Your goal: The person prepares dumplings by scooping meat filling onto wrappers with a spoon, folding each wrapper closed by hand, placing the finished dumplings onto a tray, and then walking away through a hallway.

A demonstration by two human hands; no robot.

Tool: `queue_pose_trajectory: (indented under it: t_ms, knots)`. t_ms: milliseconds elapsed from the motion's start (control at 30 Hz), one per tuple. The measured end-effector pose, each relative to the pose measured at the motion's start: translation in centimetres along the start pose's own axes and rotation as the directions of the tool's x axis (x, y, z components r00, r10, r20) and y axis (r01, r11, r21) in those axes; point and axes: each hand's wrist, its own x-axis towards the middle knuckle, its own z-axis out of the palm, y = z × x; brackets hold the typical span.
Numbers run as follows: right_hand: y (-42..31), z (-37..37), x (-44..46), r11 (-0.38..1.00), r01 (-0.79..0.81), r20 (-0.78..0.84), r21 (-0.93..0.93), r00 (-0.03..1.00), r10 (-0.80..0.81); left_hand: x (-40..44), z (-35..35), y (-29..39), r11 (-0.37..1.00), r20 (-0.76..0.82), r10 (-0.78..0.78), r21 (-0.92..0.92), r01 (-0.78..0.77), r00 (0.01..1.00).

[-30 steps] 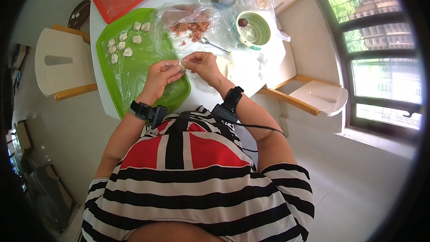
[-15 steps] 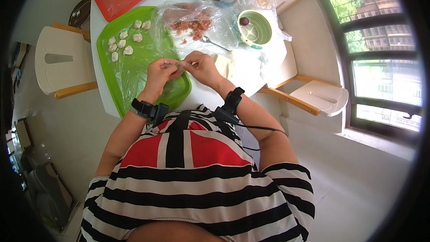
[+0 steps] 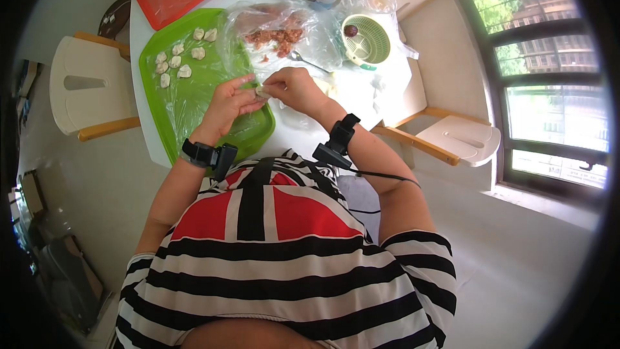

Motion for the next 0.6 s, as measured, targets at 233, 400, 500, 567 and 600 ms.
queue_pose_trajectory:
  t_ms: [233,400,500,567,600]
  knots:
    - [-0.5,0.7,0.2,0.96,0.207,-0.014,-0.187,0.977,-0.214,0.4,-0.3,-1.2,0.998,-0.059,0.046,-0.049,-0.049,0.997]
    - [-0.8,1.8,0.6,0.945,0.257,-0.073,-0.202,0.958,-0.277,0.5,-0.7,-2.7,0.992,-0.107,0.005,-0.122,-0.018,0.994]
    - [-1.0,2.4,1.0,0.938,0.25,-0.073,-0.242,0.959,-0.275,0.5,-0.5,-3.0,0.984,-0.086,0.086,-0.146,-0.097,0.993]
    - [-1.4,2.9,1.4,0.94,0.238,-0.086,-0.246,0.96,-0.266,0.7,-0.3,-3.1,0.976,-0.112,0.118,-0.172,-0.136,0.987]
    - [-1.5,2.9,1.5,0.943,0.213,-0.11,-0.257,0.963,-0.247,0.7,-0.3,-3.1,0.966,-0.123,0.144,-0.196,-0.166,0.982]
